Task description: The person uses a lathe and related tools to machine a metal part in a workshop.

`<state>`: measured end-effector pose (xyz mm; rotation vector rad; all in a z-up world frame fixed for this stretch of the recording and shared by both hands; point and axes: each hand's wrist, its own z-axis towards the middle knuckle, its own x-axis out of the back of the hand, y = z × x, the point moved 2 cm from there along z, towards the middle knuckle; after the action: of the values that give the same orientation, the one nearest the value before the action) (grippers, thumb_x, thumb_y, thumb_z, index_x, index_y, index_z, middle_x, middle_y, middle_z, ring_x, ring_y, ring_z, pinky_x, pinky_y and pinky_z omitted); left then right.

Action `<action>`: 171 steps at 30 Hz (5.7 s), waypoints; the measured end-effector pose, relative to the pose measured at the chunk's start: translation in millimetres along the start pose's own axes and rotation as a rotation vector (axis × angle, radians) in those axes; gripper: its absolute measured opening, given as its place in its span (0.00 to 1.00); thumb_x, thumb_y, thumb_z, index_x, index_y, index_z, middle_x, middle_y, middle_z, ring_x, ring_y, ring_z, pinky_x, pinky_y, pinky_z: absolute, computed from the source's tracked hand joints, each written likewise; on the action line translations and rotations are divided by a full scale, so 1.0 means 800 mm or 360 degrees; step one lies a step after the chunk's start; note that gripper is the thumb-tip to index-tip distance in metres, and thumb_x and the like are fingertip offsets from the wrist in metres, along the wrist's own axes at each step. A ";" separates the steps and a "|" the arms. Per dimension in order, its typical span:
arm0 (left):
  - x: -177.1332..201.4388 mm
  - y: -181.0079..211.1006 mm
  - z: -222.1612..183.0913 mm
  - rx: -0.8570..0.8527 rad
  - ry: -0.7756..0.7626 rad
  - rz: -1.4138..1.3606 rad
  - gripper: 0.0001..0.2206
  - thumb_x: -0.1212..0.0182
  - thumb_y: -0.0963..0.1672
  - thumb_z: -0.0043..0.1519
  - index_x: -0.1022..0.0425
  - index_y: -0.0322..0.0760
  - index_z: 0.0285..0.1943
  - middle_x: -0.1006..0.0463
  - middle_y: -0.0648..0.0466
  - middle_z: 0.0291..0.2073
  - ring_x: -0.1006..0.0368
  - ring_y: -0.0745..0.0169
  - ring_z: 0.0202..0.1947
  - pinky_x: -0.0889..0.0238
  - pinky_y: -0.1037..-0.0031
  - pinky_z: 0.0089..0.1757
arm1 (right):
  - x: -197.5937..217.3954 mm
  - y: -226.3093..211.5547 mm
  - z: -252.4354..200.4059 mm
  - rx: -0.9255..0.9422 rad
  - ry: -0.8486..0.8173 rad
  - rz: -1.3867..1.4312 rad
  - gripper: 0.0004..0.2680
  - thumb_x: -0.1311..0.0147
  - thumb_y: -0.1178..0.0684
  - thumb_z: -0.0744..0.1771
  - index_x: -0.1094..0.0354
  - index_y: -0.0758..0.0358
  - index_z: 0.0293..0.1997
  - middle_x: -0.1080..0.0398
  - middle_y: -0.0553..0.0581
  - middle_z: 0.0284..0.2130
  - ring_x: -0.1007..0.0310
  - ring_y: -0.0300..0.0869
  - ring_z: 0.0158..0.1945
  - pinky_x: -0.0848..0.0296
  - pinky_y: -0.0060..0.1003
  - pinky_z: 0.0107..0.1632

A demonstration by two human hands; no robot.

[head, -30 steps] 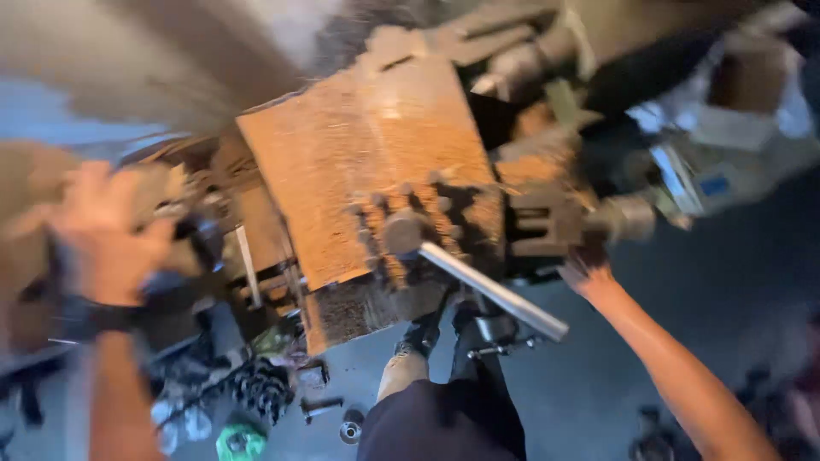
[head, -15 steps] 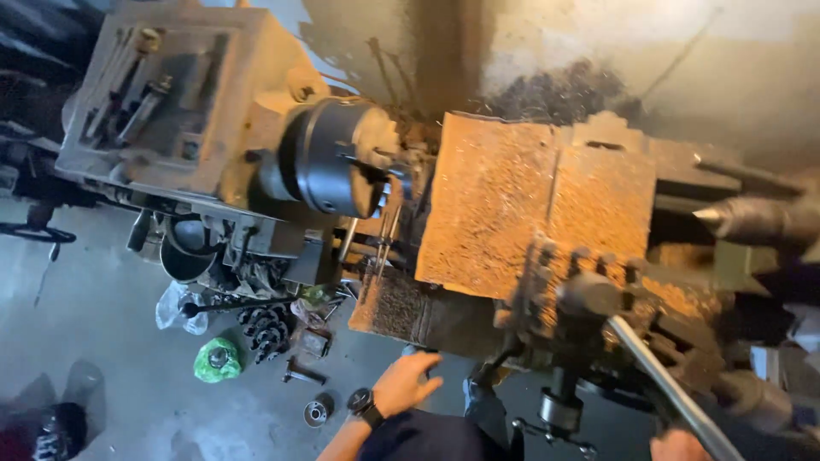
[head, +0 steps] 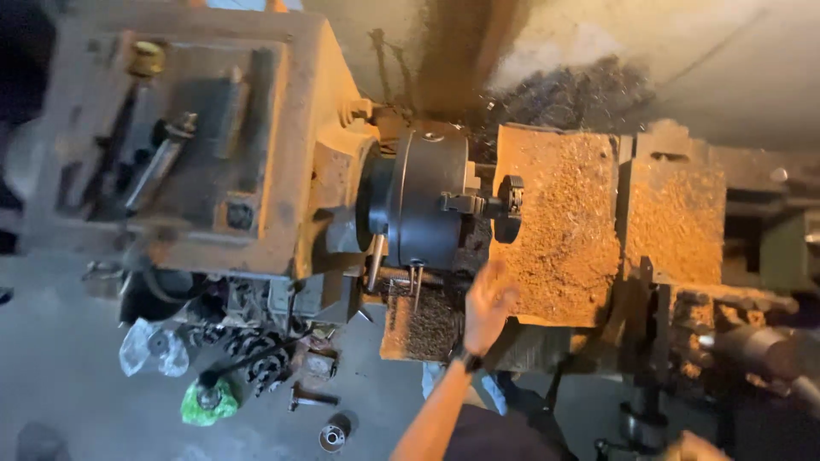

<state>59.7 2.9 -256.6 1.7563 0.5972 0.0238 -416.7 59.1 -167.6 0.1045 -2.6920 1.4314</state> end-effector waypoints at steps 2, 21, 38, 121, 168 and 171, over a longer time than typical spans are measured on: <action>-0.005 -0.123 0.039 0.0076 -0.0161 -0.0906 0.32 0.30 0.39 0.66 0.38 0.24 0.79 0.24 0.38 0.57 0.23 0.59 0.51 0.28 0.74 0.48 | -0.164 -0.112 -0.064 -0.0156 0.0106 0.0148 0.16 0.48 0.58 0.65 0.28 0.64 0.60 0.23 0.67 0.46 0.22 0.56 0.43 0.24 0.54 0.43; -0.032 0.021 0.129 0.0119 -0.0112 -0.0420 0.31 0.23 0.47 0.54 0.31 0.33 0.66 0.22 0.51 0.56 0.28 0.63 0.58 0.34 0.68 0.58 | -0.557 -0.370 0.115 0.1816 -0.0187 -0.2507 0.26 0.35 0.55 0.58 0.30 0.57 0.65 0.28 0.60 0.42 0.30 0.53 0.49 0.33 0.48 0.50; -0.025 0.002 0.131 0.0234 -0.0030 -0.0330 0.35 0.23 0.44 0.54 0.36 0.32 0.70 0.26 0.45 0.62 0.31 0.56 0.62 0.36 0.70 0.59 | -0.526 -0.381 0.104 0.1902 -0.0034 -0.1783 0.23 0.33 0.60 0.63 0.32 0.63 0.67 0.26 0.64 0.44 0.25 0.53 0.48 0.26 0.47 0.51; -0.018 0.285 -0.070 -0.0650 0.0222 0.1910 0.10 0.39 0.39 0.65 0.23 0.31 0.54 0.19 0.51 0.43 0.20 0.63 0.43 0.28 0.74 0.46 | -0.335 -0.104 -0.003 0.0032 -0.0614 -0.0018 0.10 0.34 0.56 0.59 0.25 0.65 0.41 0.20 0.53 0.30 0.23 0.34 0.33 0.23 0.33 0.39; -0.027 0.017 0.114 0.0010 0.0208 -0.0509 0.34 0.28 0.49 0.58 0.35 0.34 0.72 0.30 0.54 0.66 0.36 0.63 0.65 0.43 0.68 0.64 | -0.522 -0.403 0.165 0.1867 -0.0478 -0.2021 0.24 0.37 0.57 0.57 0.33 0.62 0.61 0.29 0.60 0.41 0.31 0.55 0.48 0.33 0.49 0.50; -0.033 0.027 0.117 -0.0073 0.0132 -0.0613 0.33 0.26 0.47 0.57 0.34 0.33 0.71 0.29 0.52 0.64 0.35 0.59 0.64 0.41 0.66 0.63 | -0.533 -0.400 0.173 0.1799 -0.0503 -0.2254 0.23 0.39 0.57 0.59 0.32 0.59 0.61 0.30 0.58 0.40 0.31 0.52 0.50 0.34 0.47 0.54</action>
<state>75.2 -95.5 -255.3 1.5769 0.9791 -0.1569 33.3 -226.6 -29.1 1.8307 -0.8221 1.9310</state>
